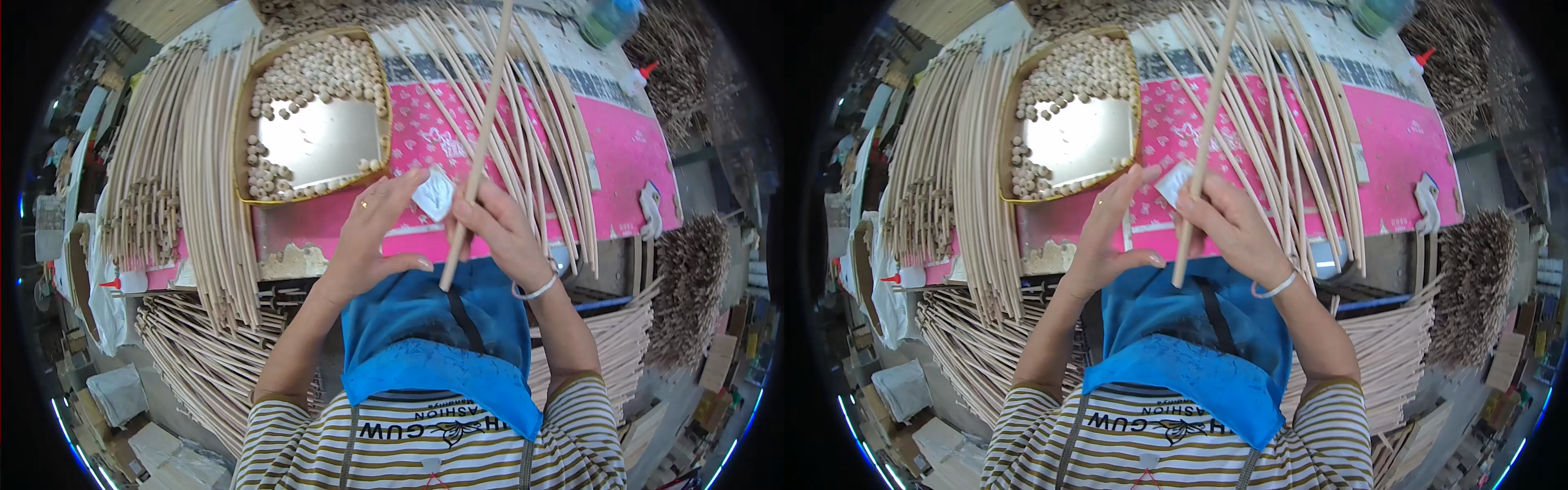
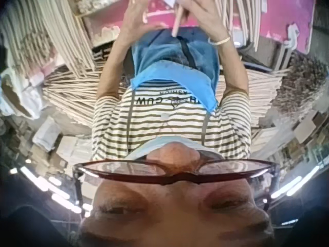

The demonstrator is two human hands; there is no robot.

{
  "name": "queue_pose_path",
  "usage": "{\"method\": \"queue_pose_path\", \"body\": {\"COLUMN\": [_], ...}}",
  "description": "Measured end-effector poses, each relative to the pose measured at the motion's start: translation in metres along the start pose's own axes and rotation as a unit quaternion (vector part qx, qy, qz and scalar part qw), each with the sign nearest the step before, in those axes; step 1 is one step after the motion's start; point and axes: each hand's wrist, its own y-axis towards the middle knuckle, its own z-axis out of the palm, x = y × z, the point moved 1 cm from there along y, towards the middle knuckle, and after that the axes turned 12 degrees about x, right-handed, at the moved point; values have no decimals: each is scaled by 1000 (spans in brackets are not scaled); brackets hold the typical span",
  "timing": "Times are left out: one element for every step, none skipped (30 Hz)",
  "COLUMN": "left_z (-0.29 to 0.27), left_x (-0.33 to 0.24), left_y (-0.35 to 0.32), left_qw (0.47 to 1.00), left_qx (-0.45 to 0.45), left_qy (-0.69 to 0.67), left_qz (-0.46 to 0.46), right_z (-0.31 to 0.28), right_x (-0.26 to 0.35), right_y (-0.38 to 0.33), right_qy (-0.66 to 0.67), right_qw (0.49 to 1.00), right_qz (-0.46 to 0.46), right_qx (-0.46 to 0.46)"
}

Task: Attaching small wooden beads to the ends of long wooden sticks using a glue pad in a workshop.

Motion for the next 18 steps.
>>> {"method": "queue_pose_path", "body": {"left_z": [-9,-22,-35,-48,-60,-69,-79,-88,-93,-90,-87,-87,-86,-82,-83,-85,-87,-90], "left_x": [7,13,30,54,84,113,131,154,175,197,208,216,225,225,231,237,234,234], "left_y": [0,4,7,12,14,20,31,34,40,46,54,61,65,71,73,72,74,74], "left_qw": [999,996,994,989,979,966,957,956,955,953,939,927,912,911,909,905,905,906], "left_qx": [-3,-32,-43,-53,-93,-131,-136,-143,-140,-135,-145,-135,-124,-122,-128,-134,-130,-130], "left_qy": [-30,-67,-37,-8,-32,-61,-29,9,55,88,126,155,182,186,213,241,246,252], "left_qz": [-28,-55,-96,-136,-176,-213,-255,-256,-256,-257,-284,-315,-345,-347,-335,-325,-322,-314], "right_z": [-4,-6,-10,-18,-23,-29,-35,-36,-39,-41,-41,-44,-47,-50,-52,-53,-53,-53], "right_x": [-2,-3,-5,-9,-10,-10,-13,-14,-15,-16,-14,-13,-14,-16,-19,-22,-24,-26], "right_y": [-3,-6,-9,-10,-8,-8,-6,0,3,7,10,13,18,21,27,31,36,39], "right_qy": [-2,-9,-17,-19,-35,-53,-73,-73,-98,-129,-141,-167,-194,-221,-239,-257,-258,-258], "right_qw": [1000,1000,1000,999,998,997,994,994,989,981,975,969,962,953,948,943,943,944], "right_qz": [10,5,1,-12,-17,-18,-21,-25,-44,-51,-49,-56,-61,-68,-79,-89,-95,-88], "right_qx": [17,7,-5,-27,-41,-61,-82,-78,-106,-139,-166,-175,-183,-197,-196,-193,-188,-187]}}
